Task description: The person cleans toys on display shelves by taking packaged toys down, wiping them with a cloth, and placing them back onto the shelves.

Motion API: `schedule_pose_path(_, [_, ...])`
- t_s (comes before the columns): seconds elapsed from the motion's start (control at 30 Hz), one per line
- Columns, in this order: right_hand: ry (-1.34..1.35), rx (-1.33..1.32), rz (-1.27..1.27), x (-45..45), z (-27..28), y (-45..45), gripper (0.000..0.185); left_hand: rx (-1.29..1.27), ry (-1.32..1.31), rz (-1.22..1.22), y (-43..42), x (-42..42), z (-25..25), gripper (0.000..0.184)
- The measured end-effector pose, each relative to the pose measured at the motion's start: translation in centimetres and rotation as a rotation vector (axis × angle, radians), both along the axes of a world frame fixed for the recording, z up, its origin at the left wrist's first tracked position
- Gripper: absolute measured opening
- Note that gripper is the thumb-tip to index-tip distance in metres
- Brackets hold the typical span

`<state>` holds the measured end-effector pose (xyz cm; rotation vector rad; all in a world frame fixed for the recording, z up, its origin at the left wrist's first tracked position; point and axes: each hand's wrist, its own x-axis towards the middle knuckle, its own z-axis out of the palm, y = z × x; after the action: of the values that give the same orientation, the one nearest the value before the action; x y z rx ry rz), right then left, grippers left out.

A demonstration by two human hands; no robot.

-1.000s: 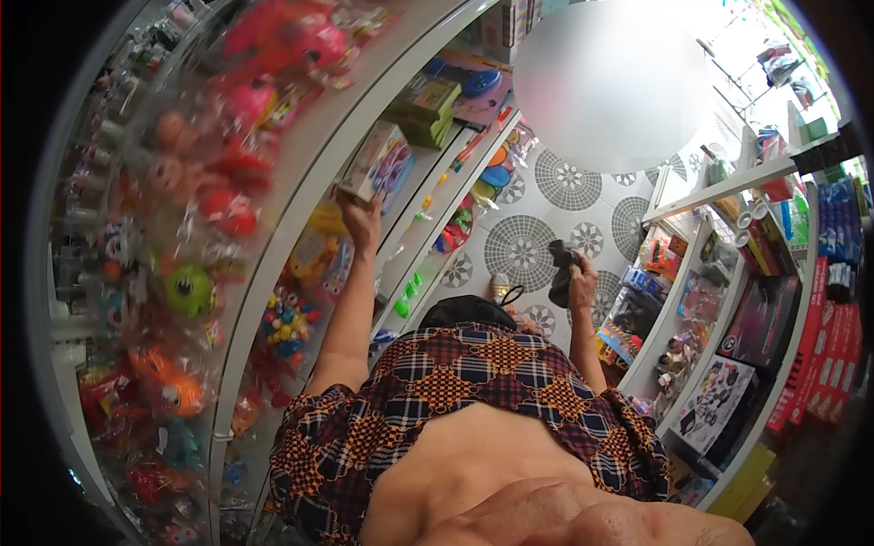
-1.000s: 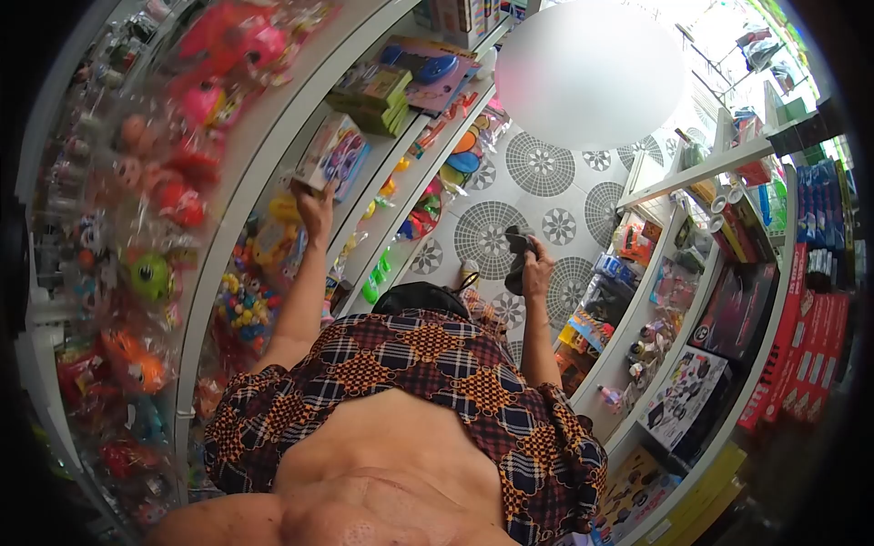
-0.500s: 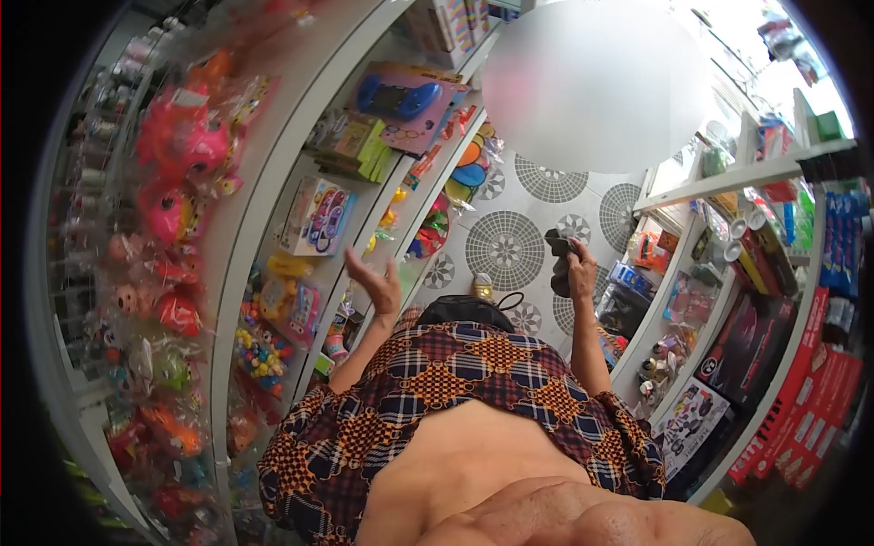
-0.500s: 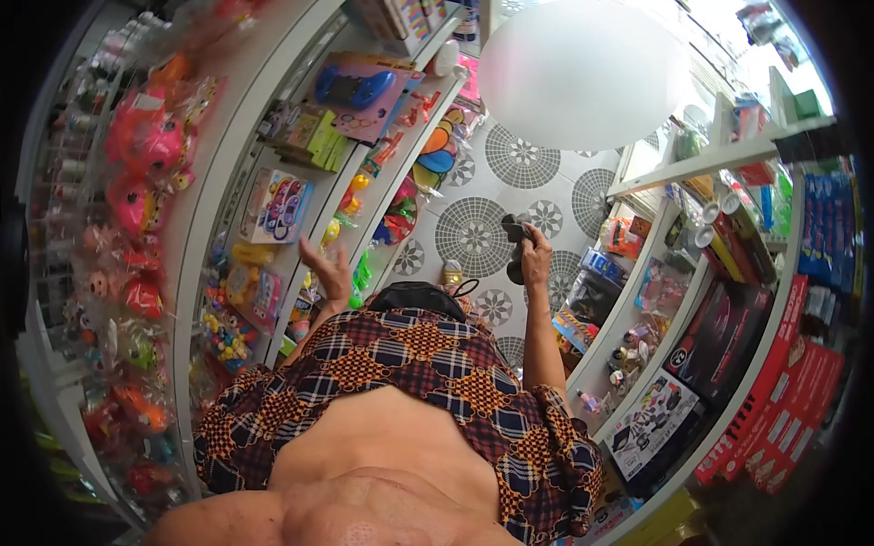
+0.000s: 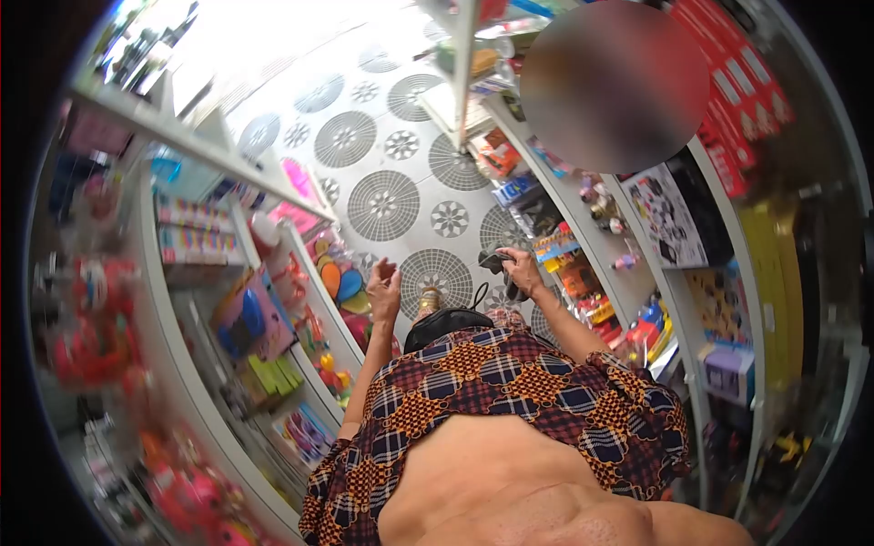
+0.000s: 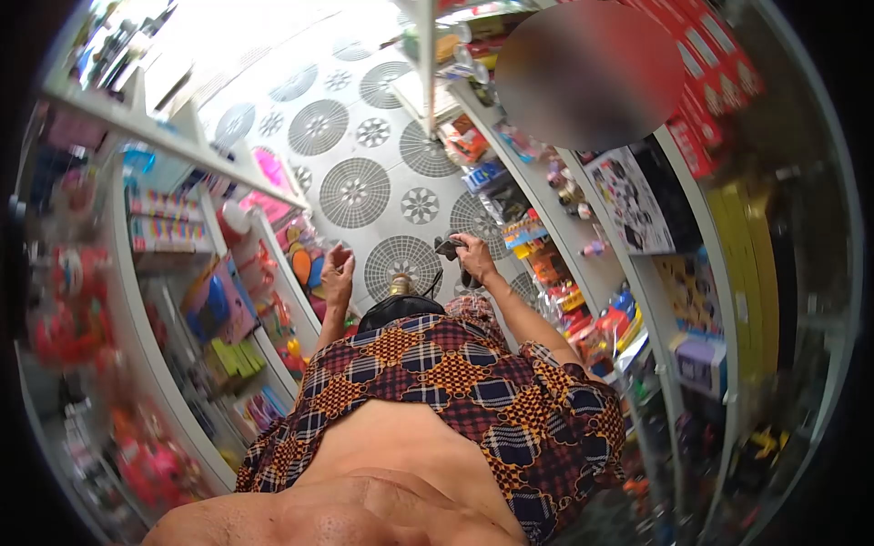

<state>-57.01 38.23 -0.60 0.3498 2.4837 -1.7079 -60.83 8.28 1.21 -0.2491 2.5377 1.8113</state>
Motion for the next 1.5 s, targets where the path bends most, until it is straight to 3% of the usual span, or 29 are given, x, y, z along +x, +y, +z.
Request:
schedule_pose_path(0.1, [-0.074,0.099,-0.08,1.2,1.3,-0.5,0.029,-0.003,-0.095,-0.287,1.2,-1.6,-1.2,0.028])
schedule_pose_path(0.17, [-0.155,0.111,-0.143,1.3,3.1,-1.3,0.029,0.159,-0.215,-0.395,1.2,-2.6,-3.8,0.027])
schedule_pose_path(0.3, [-0.199,0.07,-0.214,1.9,2.6,-2.6,0.03,0.15,-0.335,-0.55,0.4,-5.4,-5.9,0.021])
schedule_pose_path(0.47, [-0.255,0.18,-0.217,5.0,1.5,-2.1,0.039,-0.172,-0.357,-0.728,-1.0,-7.7,-7.0,0.029])
schedule_pose_path(0.5, [-0.071,0.227,-0.371,6.8,-1.9,-2.0,0.039,-0.266,-0.381,-0.79,-1.0,-8.0,-6.5,0.034])
schedule_pose_path(0.6, [-0.071,0.553,-0.424,11.1,-2.5,-0.6,0.037,-0.432,-0.101,-1.256,-2.8,-7.8,-11.3,0.03])
schedule_pose_path(0.63, [-0.341,0.46,-0.473,12.5,-2.9,-0.2,0.028,-0.428,0.038,-1.344,-2.1,-7.3,-10.1,0.028])
schedule_pose_path(0.73, [-0.52,0.212,-0.38,17.4,-3.9,0.4,0.02,-0.432,-0.043,-1.378,-0.6,-6.7,-8.4,0.027])
schedule_pose_path(0.83, [-0.634,0.239,-0.333,21.2,-6.6,-0.7,0.021,-0.457,-0.157,-1.37,2.4,-5.8,-6.6,0.027])
schedule_pose_path(0.9, [-0.447,0.255,-0.417,23.4,-10.0,-1.9,0.03,-0.479,-0.228,-1.355,5.0,-5.2,-5.0,0.026])
schedule_pose_path(0.97, [-0.373,0.213,-0.314,24.1,-11.9,-4.6,0.033,-0.441,-0.275,-1.351,4.1,-5.7,-4.4,0.026])
schedule_pose_path(1.07, [-0.602,0.233,-0.211,24.9,-12.2,-4.5,0.03,-0.448,-0.375,-1.333,7.3,-5.1,-3.1,0.025])
schedule_pose_path(1.1, [-0.638,0.251,-0.213,25.4,-12.9,-4.3,0.027,-0.456,-0.416,-1.321,8.1,-4.5,-3.5,0.025])
schedule_pose_path(1.13, [-0.671,0.27,-0.213,25.9,-13.6,-4.1,0.024,-0.41,-0.486,-1.287,6.4,-6.1,-8.8,0.026])
schedule_pose_path(1.17, [-0.674,0.246,-0.218,26.9,-14.3,-3.7,0.024,-0.372,-0.554,-1.251,5.5,-7.4,-12.4,0.026])
schedule_pose_path(1.2, [-0.588,0.12,-0.315,27.7,-14.3,-3.3,0.023,-0.252,-0.473,-1.244,6.8,-7.0,-9.9,0.027])
schedule_pose_path(1.23, [-0.501,-0.023,-0.406,28.8,-14.3,-1.1,0.022,-0.288,-0.487,-1.25,9.5,-6.9,-8.0,0.027])
schedule_pose_path(1.3, [-0.437,-0.387,-0.439,29.1,-11.3,0.7,0.022,-0.306,-0.889,-1.421,10.4,-8.5,-5.6,0.025])
schedule_pose_path(1.33, [-0.365,-0.578,-0.445,29.6,-10.3,0.9,0.022,-0.291,-0.473,-1.946,9.9,-10.2,-5.3,0.021])
schedule_pose_path(1.4, [-0.339,-0.721,-0.57,29.5,-2.3,-1.4,0.022,-0.102,-0.754,-2.113,10.4,-10.9,1.8,0.022])
schedule_pose_path(1.47, [-0.397,-0.985,-0.42,32.0,2.1,-2.8,0.028,-0.19,-0.858,-2.149,7.1,-14.2,-2.0,0.025])
schedule_pose_path(1.5, [-0.546,-0.905,-0.288,32.5,3.3,-4.0,0.026,-0.332,-0.829,-2.153,4.1,-16.3,-1.9,0.025])
